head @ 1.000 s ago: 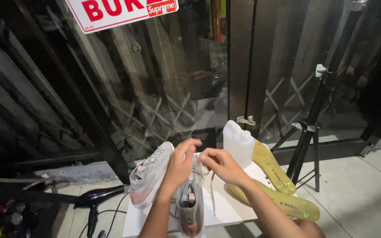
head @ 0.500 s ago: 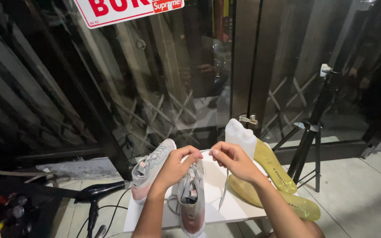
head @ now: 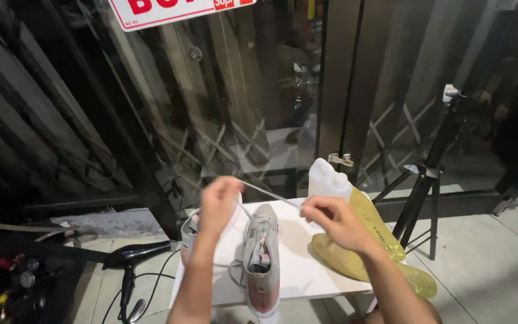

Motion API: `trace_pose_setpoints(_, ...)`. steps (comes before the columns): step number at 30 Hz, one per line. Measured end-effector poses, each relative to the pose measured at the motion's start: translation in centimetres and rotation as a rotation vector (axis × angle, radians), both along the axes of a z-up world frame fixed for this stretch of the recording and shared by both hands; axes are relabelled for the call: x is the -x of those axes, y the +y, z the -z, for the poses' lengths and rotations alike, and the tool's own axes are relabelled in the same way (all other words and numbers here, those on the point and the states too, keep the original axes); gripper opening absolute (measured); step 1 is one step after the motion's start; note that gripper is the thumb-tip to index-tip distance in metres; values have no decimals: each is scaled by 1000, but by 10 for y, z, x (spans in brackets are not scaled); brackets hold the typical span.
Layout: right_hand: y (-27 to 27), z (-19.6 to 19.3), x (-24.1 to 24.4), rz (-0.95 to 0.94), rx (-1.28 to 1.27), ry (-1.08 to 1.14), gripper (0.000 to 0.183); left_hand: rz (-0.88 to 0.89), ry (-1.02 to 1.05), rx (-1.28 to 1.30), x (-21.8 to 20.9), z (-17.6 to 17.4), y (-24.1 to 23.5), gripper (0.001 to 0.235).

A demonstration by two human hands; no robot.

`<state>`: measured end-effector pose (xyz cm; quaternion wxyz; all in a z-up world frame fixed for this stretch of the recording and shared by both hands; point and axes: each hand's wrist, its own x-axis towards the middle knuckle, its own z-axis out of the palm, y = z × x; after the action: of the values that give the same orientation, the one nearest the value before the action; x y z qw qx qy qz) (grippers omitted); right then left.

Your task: The person removes the insoles from a pair of sneakers and then proceeds to lace them up. They thread the laces through the eyelets, tighten them, and tie a knot to secure the fit.

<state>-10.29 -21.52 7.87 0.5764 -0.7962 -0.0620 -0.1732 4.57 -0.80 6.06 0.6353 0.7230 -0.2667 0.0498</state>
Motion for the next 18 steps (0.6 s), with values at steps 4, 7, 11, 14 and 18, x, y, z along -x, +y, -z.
trace_pose_setpoints(4, -27, 16, 4, 6, -234, -124, 19, -231, 191, 280, -58, 35, 11, 19)
trace_pose_setpoints(7, -44, 34, 2, -2, -453, -145, 19, -293, 261, 309, -68, 54, 15, 20)
trace_pose_setpoints(11, -58, 55, -10, -242, -740, -80, 18, -320, 275, 291, -94, 77, 5, 21)
trace_pose_setpoints(14, -57, 78, -28, -289, -993, -138, 8, -224, -18, 10, -104, 84, -7, 33)
trace_pose_setpoints(18, -29, 99, -49, -87, -1022, -64, 14, -278, -217, -713, -23, 34, -27, 10)
